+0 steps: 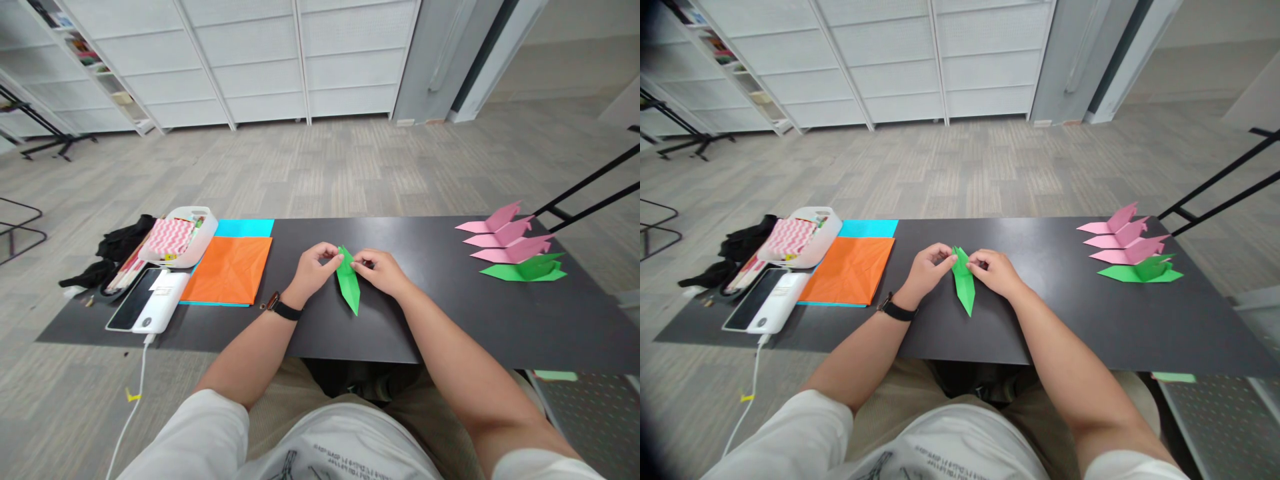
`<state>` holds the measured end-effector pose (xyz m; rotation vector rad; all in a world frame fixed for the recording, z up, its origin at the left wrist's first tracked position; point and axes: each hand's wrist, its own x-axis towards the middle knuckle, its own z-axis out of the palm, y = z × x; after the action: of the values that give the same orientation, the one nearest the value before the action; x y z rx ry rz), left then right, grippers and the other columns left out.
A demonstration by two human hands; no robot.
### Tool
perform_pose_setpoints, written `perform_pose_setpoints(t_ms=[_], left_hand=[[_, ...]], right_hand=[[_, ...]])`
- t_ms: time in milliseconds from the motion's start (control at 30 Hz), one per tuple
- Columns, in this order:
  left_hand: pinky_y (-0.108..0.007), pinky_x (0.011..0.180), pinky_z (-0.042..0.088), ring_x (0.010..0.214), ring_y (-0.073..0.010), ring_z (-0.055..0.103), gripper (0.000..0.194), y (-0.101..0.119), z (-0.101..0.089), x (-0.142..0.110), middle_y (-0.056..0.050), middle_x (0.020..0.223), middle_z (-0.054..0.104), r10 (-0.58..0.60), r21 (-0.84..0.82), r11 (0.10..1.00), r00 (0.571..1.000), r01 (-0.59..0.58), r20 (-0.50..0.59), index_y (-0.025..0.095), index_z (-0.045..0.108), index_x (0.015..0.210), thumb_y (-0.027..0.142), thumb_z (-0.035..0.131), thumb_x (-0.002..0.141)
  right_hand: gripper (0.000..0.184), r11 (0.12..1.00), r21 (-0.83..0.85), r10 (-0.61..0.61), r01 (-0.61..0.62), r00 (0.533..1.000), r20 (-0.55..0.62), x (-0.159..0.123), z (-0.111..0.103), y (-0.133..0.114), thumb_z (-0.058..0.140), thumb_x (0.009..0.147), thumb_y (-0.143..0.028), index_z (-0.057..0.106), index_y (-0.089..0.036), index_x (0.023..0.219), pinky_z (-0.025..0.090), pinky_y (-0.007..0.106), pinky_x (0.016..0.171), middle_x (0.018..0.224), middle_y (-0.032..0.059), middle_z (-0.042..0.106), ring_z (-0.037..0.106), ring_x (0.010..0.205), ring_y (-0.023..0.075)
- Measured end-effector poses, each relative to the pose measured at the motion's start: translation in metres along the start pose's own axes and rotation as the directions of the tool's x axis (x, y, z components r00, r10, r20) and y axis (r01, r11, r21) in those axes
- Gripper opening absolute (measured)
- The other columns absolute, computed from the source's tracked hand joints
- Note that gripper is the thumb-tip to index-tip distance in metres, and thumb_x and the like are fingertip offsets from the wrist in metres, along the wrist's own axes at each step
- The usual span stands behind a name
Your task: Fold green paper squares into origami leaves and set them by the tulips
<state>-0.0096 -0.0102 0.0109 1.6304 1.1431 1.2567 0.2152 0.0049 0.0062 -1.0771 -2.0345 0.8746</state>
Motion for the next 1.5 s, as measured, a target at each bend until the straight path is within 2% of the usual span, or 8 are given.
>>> perform_pose_setpoints(t_ms=[267, 400, 500, 667, 1033, 1267, 1400, 1500], left_hand=[[-0.028, 0.084, 0.056, 0.085, -0.0147, 0.067, 0.023, 0.006, -0.005, 0.002, -0.003, 0.093, 0.072, -0.032, -0.143, 0.990, 0.993, 0.015, -0.117, 0.019, 0.069, 0.098, 0.041, 0.072, 0.095], [-0.032, 0.092, 0.058, 0.095, -0.0177, 0.072, 0.035, 0.001, -0.003, 0.003, -0.006, 0.104, 0.076, -0.072, -0.207, 0.976, 0.997, 0.071, 0.005, 0.019, 0.070, 0.113, 0.043, 0.080, 0.089], [-0.034, 0.088, 0.059, 0.088, -0.0179, 0.071, 0.031, -0.004, 0.000, 0.002, -0.005, 0.096, 0.076, -0.076, -0.142, 0.986, 0.995, 0.083, 0.057, 0.019, 0.072, 0.098, 0.045, 0.082, 0.086], [-0.031, 0.080, 0.057, 0.079, -0.0157, 0.068, 0.029, -0.003, 0.002, 0.001, -0.002, 0.085, 0.073, -0.049, -0.064, 0.997, 0.999, 0.049, 0.003, 0.019, 0.069, 0.083, 0.046, 0.080, 0.087], [-0.026, 0.078, 0.053, 0.077, -0.0125, 0.063, 0.030, 0.000, -0.003, 0.003, 0.000, 0.083, 0.068, -0.056, -0.152, 0.988, 0.978, 0.025, -0.202, 0.019, 0.067, 0.091, 0.048, 0.075, 0.094], [-0.035, 0.095, 0.058, 0.095, -0.0184, 0.073, 0.031, -0.003, 0.005, 0.000, -0.005, 0.104, 0.077, -0.058, -0.010, 0.998, 0.996, 0.059, 0.071, 0.020, 0.070, 0.106, 0.042, 0.082, 0.088], [-0.035, 0.094, 0.058, 0.090, -0.0179, 0.072, 0.014, -0.002, 0.005, -0.001, -0.002, 0.093, 0.077, -0.010, 0.111, 0.994, 0.999, 0.006, 0.031, 0.020, 0.072, 0.092, 0.033, 0.076, 0.091], [-0.035, 0.092, 0.058, 0.089, -0.0179, 0.071, 0.010, -0.002, 0.002, 0.001, -0.001, 0.093, 0.077, -0.017, 0.125, 0.992, 1.000, 0.014, 0.019, 0.021, 0.073, 0.093, 0.029, 0.076, 0.090]], right_hand=[[0.018, 1.000, -0.023, -0.008, 0.008, 1.000, 0.011, -0.001, 0.000, 0.002, 0.064, 0.095, -0.036, 0.071, -0.024, 0.084, 0.047, 0.032, 0.073, 0.083, 0.0010, 0.071, 0.064, 0.075, 0.0174], [0.020, 1.000, -0.013, 0.003, -0.003, 1.000, -0.023, -0.001, -0.001, 0.002, 0.063, 0.096, -0.038, 0.070, -0.024, 0.083, 0.047, 0.032, 0.071, 0.082, 0.0011, 0.070, 0.062, 0.074, 0.0171], [0.020, 1.000, -0.015, 0.000, 0.000, 1.000, -0.024, -0.001, 0.000, 0.003, 0.064, 0.095, -0.038, 0.070, -0.024, 0.083, 0.046, 0.032, 0.071, 0.081, 0.0015, 0.070, 0.062, 0.074, 0.0178], [0.018, 0.999, -0.024, -0.028, 0.028, 1.000, 0.006, -0.001, 0.001, 0.002, 0.064, 0.095, -0.036, 0.070, -0.024, 0.084, 0.047, 0.032, 0.072, 0.081, 0.0014, 0.070, 0.063, 0.074, 0.0178], [0.018, 0.997, -0.056, -0.053, 0.054, 0.998, 0.030, -0.001, -0.001, -0.002, 0.063, 0.095, -0.033, 0.069, -0.024, 0.082, 0.046, 0.031, 0.072, 0.080, 0.0012, 0.070, 0.063, 0.073, 0.0173], [0.024, 0.997, 0.041, 0.065, -0.060, 0.985, -0.158, 0.000, -0.002, 0.000, 0.065, 0.095, -0.046, 0.073, -0.024, 0.090, 0.050, 0.032, 0.071, 0.082, 0.0021, 0.073, 0.063, 0.073, 0.0187], [0.028, 0.994, 0.082, 0.077, -0.066, 0.986, -0.146, -0.001, -0.003, 0.001, 0.067, 0.094, -0.050, 0.075, -0.024, 0.094, 0.053, 0.033, 0.072, 0.085, 0.0029, 0.076, 0.065, 0.074, 0.0189], [0.031, 0.990, 0.129, 0.077, -0.054, 0.981, -0.180, -0.001, -0.005, 0.001, 0.062, 0.100, -0.051, 0.075, -0.025, 0.110, 0.057, 0.037, 0.083, 0.104, 0.0063, 0.079, 0.072, 0.091, 0.0229]])
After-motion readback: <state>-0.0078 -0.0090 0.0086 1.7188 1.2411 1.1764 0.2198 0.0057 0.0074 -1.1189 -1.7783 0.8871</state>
